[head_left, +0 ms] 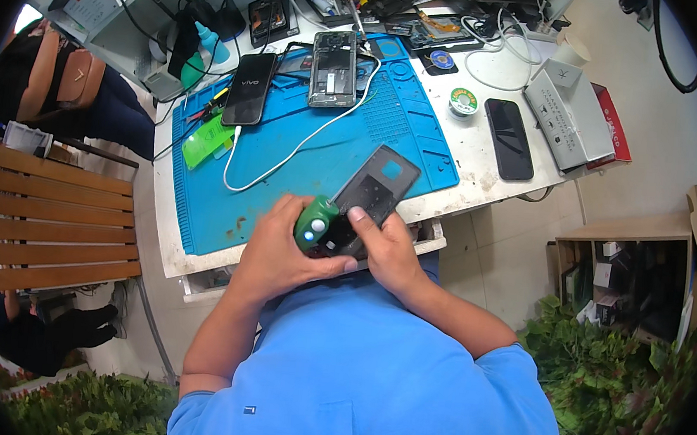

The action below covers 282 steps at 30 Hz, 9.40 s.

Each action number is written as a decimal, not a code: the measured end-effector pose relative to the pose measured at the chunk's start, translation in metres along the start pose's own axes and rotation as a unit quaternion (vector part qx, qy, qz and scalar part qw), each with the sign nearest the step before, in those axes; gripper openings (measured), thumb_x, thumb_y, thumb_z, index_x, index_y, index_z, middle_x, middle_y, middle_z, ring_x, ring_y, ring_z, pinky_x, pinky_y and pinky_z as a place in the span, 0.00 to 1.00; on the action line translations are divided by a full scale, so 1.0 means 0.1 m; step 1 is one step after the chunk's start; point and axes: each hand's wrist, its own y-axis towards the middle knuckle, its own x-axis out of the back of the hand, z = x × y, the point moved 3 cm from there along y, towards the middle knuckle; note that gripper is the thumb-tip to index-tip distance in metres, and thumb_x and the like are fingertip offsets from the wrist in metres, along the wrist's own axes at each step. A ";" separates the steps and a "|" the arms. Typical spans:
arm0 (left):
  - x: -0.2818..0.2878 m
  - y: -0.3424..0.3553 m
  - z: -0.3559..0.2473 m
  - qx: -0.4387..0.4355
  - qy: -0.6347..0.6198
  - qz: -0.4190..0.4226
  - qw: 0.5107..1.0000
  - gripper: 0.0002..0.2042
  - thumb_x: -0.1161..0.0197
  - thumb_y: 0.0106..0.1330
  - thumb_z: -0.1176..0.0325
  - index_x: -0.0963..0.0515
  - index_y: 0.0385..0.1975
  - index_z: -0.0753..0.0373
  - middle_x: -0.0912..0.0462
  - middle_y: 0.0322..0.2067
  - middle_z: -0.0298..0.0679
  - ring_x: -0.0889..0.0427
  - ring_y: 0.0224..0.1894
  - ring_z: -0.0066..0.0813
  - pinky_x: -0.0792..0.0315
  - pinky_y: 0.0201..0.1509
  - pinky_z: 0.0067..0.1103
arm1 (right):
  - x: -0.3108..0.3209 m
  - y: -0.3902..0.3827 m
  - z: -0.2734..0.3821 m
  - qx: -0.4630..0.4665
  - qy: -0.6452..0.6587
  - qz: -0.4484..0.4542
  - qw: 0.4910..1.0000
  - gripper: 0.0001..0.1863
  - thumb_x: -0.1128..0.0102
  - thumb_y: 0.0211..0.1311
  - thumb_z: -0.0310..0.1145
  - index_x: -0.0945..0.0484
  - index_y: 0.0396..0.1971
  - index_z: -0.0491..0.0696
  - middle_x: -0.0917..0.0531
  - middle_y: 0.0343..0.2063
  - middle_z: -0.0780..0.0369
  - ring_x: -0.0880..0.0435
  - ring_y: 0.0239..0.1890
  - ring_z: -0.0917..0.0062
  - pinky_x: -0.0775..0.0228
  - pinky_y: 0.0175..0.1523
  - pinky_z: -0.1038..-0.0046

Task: The person uses a green-handled screwdriver to repeatedly pry and scrape the back cover of a black smartphone. They hold the phone with one hand and apply the tool along the edges and surface of the back cover, occasionally repositioning the phone on a blue work mat.

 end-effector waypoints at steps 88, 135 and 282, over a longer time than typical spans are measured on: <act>0.25 -0.82 0.01 0.177 0.075 -0.009 0.981 0.20 0.33 0.87 0.58 0.22 0.65 0.67 0.07 0.45 0.64 0.06 0.48 0.71 0.17 0.52 0.52 | -0.39 -0.21 -0.02 -0.137 0.167 0.064 0.974 0.20 0.51 0.97 0.31 0.25 0.75 0.38 0.15 0.70 0.54 0.16 0.74 0.71 0.19 0.78 0.62; 0.32 -0.70 0.02 0.179 0.069 0.010 0.981 0.19 0.35 0.87 0.57 0.23 0.65 0.64 0.06 0.37 0.58 0.07 0.42 0.69 0.19 0.49 0.52 | -0.38 -0.18 0.03 -0.177 0.182 0.063 0.965 0.23 0.52 0.96 0.28 0.32 0.80 0.35 0.22 0.77 0.47 0.23 0.84 0.58 0.16 0.81 0.45; 0.41 -0.89 0.47 0.170 -0.335 0.021 0.926 0.20 0.34 0.88 0.58 0.24 0.68 0.65 0.11 0.34 0.44 0.22 0.24 0.19 0.30 0.28 0.18 | 0.04 0.06 0.78 -0.202 0.057 0.175 0.962 0.22 0.44 0.90 0.27 0.28 0.76 0.37 0.08 0.59 0.47 0.01 0.57 0.58 0.02 0.56 0.61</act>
